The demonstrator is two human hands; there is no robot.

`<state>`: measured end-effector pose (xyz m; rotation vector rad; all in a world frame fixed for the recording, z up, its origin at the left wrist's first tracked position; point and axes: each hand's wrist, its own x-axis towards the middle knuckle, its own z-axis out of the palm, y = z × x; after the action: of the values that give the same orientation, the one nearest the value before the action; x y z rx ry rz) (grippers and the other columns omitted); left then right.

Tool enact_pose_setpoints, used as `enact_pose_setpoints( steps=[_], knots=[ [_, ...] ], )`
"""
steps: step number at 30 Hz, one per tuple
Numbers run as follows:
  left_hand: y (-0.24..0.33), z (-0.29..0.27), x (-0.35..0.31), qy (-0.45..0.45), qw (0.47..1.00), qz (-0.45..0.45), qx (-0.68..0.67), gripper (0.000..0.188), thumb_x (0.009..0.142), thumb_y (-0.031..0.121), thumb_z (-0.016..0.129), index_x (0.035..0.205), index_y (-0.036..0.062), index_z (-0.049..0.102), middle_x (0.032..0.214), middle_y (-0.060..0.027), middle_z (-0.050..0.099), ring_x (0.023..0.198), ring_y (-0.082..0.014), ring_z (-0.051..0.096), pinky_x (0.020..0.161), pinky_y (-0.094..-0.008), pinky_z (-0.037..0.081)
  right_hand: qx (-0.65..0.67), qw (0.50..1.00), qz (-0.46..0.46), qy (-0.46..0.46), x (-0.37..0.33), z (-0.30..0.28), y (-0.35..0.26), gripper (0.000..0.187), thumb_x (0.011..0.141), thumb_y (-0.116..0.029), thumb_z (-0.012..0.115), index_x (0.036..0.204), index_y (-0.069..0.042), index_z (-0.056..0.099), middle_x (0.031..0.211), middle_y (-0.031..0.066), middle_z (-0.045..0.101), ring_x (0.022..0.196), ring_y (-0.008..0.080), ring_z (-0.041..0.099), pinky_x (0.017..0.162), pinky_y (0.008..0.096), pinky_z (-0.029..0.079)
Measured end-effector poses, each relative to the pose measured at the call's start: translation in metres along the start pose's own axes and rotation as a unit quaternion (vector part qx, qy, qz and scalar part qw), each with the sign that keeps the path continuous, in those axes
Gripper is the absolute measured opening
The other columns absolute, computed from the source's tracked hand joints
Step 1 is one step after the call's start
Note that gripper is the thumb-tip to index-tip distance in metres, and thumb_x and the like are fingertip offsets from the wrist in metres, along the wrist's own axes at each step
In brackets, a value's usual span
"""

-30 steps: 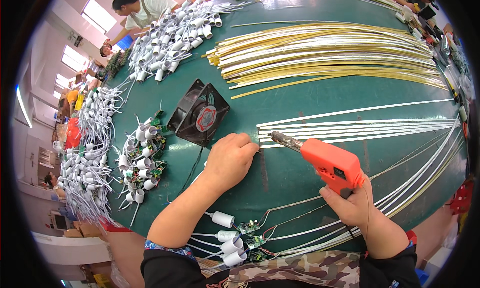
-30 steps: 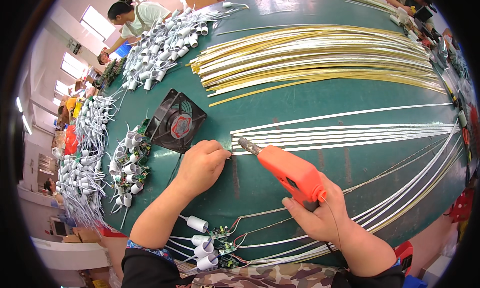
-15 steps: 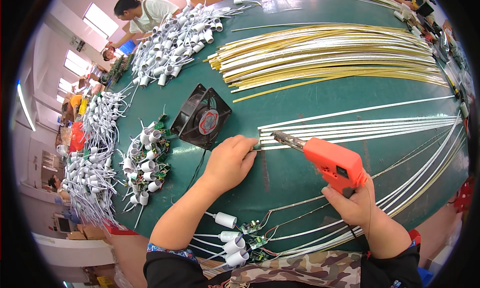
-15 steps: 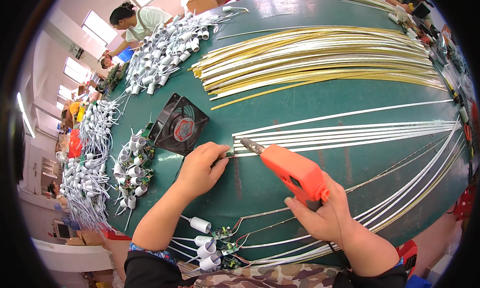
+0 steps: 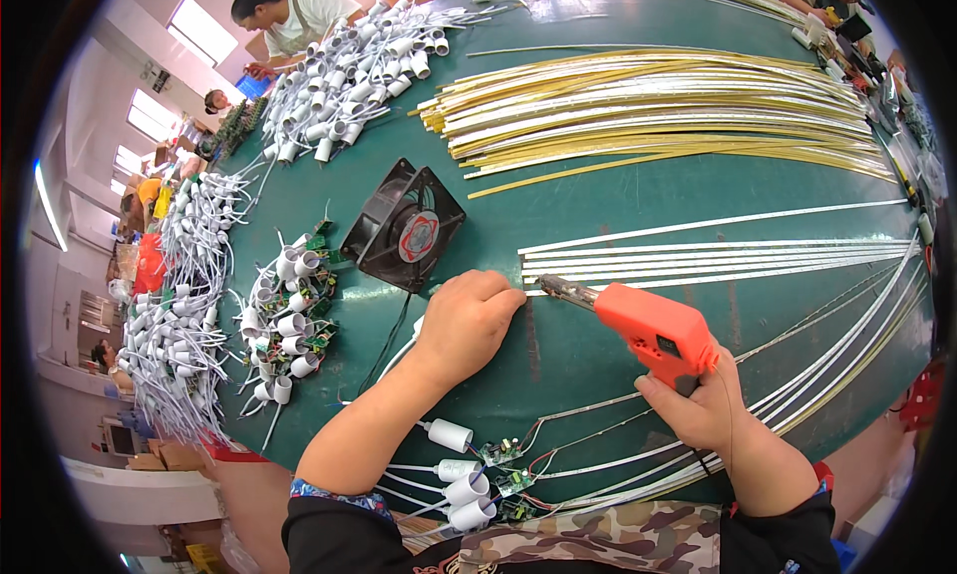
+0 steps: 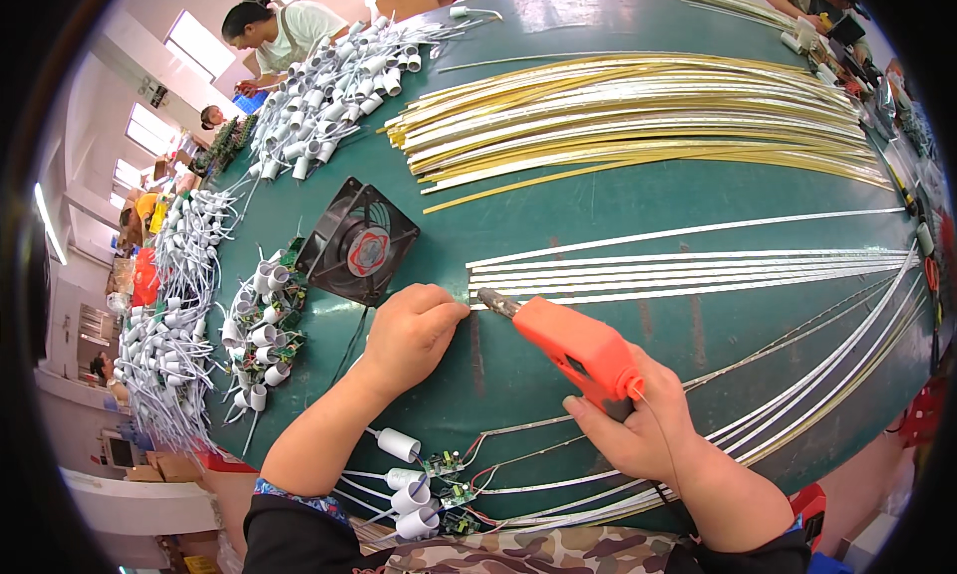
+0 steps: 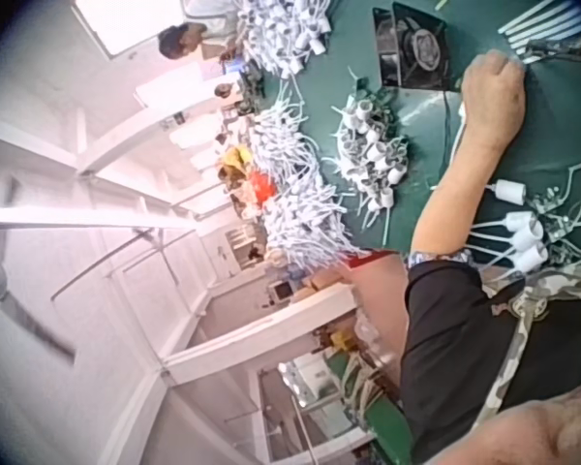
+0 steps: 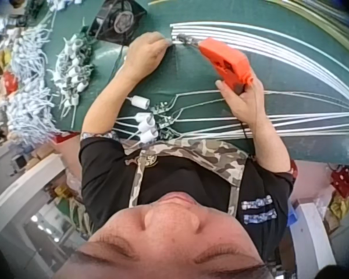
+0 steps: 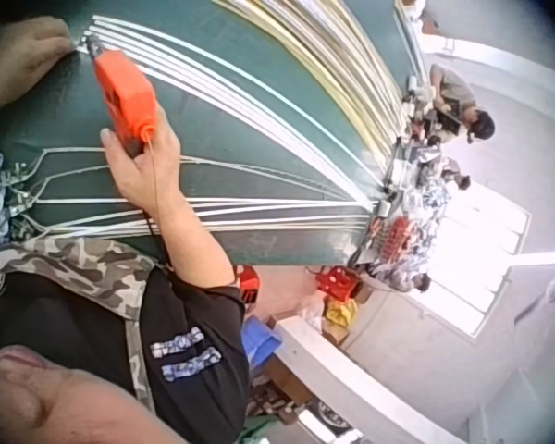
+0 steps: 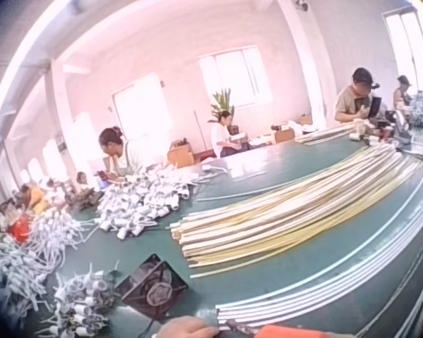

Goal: The person solders wires from lighting components to LED strips using a soldering iron.

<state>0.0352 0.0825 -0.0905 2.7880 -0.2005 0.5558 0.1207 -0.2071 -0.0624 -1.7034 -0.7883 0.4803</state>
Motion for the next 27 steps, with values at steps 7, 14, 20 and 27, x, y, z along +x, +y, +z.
enact_pose_setpoints(
  steps=[7, 14, 20, 27],
  knots=[
    [0.002, 0.001, 0.0, 0.012, 1.0, 0.002, 0.002, 0.013, 0.074, 0.005, 0.067, 0.087, 0.0067, 0.067, 0.082, -0.0067, 0.06, 0.077, -0.0281, 0.061, 0.068, -0.0396, 0.051, -0.021, 0.999, -0.026, -0.011, 0.002, 0.003, 0.008, 0.049, 0.08, -0.01, 0.074, 0.124, 0.002, 0.057, 0.096, 0.0126, 0.067, 0.079, 0.0231, 0.066, 0.075, 0.0327, 0.051],
    [0.002, 0.0, 0.001, 0.0, 1.0, 0.022, 0.012, 0.02, 0.071, -0.001, 0.069, 0.09, 0.0039, 0.067, 0.085, -0.0083, 0.063, 0.079, -0.029, 0.062, 0.067, -0.0395, 0.052, -0.023, 0.998, -0.058, 0.003, 0.004, 0.007, 0.015, 0.051, 0.08, -0.011, 0.075, 0.126, 0.001, 0.056, 0.096, 0.0127, 0.067, 0.079, 0.0251, 0.067, 0.075, 0.0339, 0.052],
    [0.001, -0.001, 0.001, -0.009, 0.999, 0.031, 0.017, 0.02, 0.07, -0.001, 0.069, 0.09, 0.0039, 0.066, 0.085, -0.0084, 0.061, 0.078, -0.0292, 0.061, 0.067, -0.0397, 0.051, -0.01, 0.999, -0.032, -0.009, 0.003, 0.006, 0.01, 0.053, 0.079, -0.01, 0.075, 0.127, 0.003, 0.055, 0.094, 0.0127, 0.067, 0.078, 0.024, 0.066, 0.075, 0.0334, 0.052],
    [0.002, -0.001, 0.002, -0.021, 0.999, 0.033, 0.023, 0.021, 0.07, 0.001, 0.069, 0.091, 0.0041, 0.066, 0.086, -0.0083, 0.06, 0.079, -0.0294, 0.06, 0.069, -0.0398, 0.051, -0.026, 0.999, -0.031, -0.016, 0.003, 0.004, 0.007, 0.053, 0.079, -0.01, 0.075, 0.127, 0.003, 0.055, 0.094, 0.013, 0.068, 0.078, 0.0238, 0.066, 0.076, 0.0333, 0.052]
  ],
)
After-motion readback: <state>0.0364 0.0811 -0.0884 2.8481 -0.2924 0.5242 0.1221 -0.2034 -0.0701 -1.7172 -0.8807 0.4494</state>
